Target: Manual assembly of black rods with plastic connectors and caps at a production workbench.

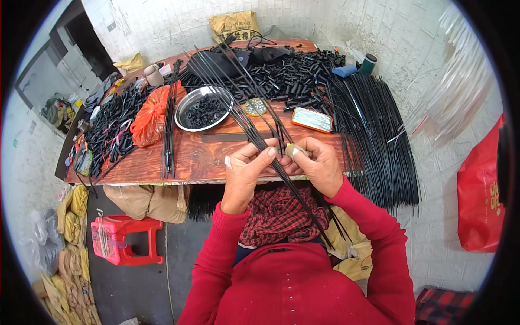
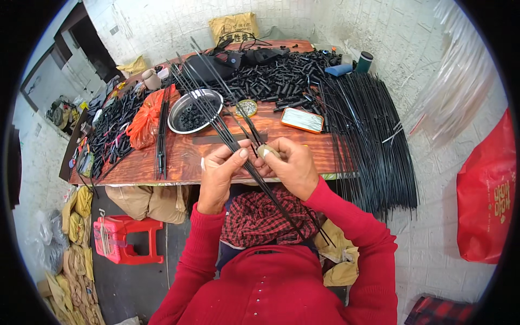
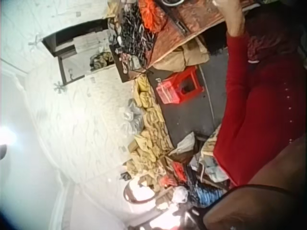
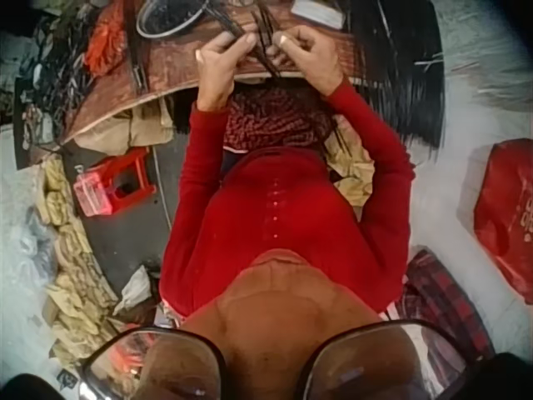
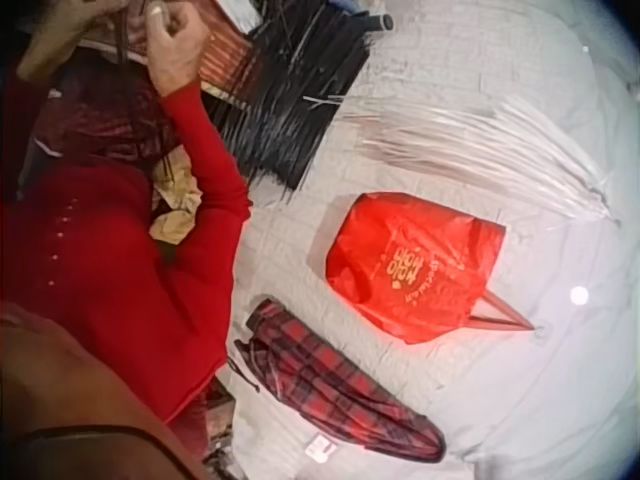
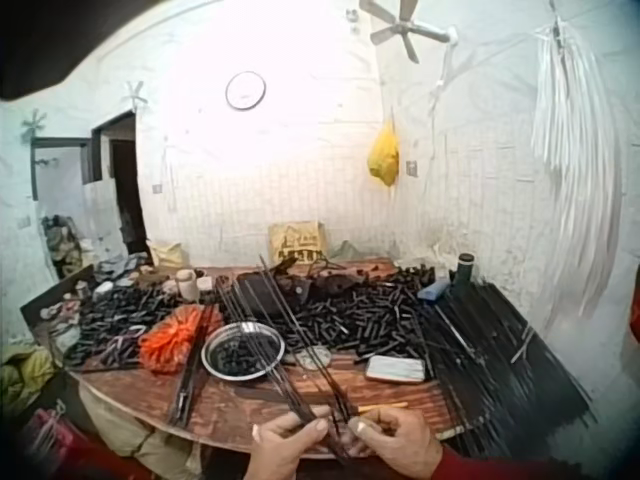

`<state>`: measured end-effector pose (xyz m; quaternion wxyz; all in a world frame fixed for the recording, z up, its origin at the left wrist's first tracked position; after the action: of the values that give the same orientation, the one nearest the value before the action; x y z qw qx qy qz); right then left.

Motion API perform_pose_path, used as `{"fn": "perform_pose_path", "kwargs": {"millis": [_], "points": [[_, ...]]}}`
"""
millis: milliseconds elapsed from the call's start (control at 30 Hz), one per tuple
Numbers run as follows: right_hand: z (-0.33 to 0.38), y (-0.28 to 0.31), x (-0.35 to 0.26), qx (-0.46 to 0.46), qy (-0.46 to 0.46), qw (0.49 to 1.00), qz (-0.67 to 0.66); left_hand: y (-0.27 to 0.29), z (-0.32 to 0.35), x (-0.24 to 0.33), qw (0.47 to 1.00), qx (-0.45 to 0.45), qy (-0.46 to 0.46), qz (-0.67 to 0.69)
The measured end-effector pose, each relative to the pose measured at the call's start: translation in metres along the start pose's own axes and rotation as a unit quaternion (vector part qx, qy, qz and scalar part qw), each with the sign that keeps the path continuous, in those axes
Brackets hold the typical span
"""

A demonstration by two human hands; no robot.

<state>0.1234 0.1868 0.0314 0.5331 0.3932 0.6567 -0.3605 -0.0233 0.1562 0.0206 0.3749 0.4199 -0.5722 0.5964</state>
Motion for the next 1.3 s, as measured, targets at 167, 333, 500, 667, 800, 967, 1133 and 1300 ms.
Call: {"fn": "perform_pose_path", "kwargs": {"millis": [167, 333, 500, 667, 800, 967, 1133, 1300], "points": [[-0.004, 0.0, 0.004, 0.006, 0.003, 1.0, -0.014, -0.006, -0.002, -0.005, 1.0, -0.013, 0.025, 0.004], [-0.002, 0.001, 0.002, 0.009, 0.019, 1.0, 0.018, -0.003, -0.006, -0.015, 0.999, -0.011, 0.037, 0.003], [0.0, 0.004, -0.001, 0.018, 0.052, 0.997, 0.062, -0.009, -0.008, -0.014, 0.999, -0.027, 0.031, -0.014], [0.003, 0.007, -0.002, 0.025, 0.069, 0.992, 0.098, -0.014, -0.009, -0.012, 0.999, -0.039, 0.03, -0.017], [0.006, 0.007, -0.009, 0.023, 0.092, 0.986, 0.138, -0.017, -0.005, -0.01, 0.999, -0.038, 0.031, -0.018], [0.017, 0.008, -0.003, 0.047, 0.064, 0.991, 0.108, -0.015, -0.004, -0.013, 1.0, -0.011, 0.021, 0.004], [0.026, -0.001, -0.001, 0.04, 0.088, 0.995, 0.04, -0.019, 0.002, -0.015, 1.0, 0.0, 0.021, 0.02], [0.044, -0.002, -0.003, 0.007, 0.028, 0.997, 0.069, -0.029, 0.018, -0.008, 1.0, 0.017, -0.004, 0.008]]}}
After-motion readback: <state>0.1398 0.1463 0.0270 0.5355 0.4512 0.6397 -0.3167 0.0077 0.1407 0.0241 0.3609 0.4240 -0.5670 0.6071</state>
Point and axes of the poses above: each hand's wrist, its own z-axis away from the middle knuckle, its own y-axis out of the back of the hand, x = y × z, the point moved 10 cm from there along -z, towards the middle knuckle, and after that the axes turned 6 degrees about y, right-handed, at the moved point
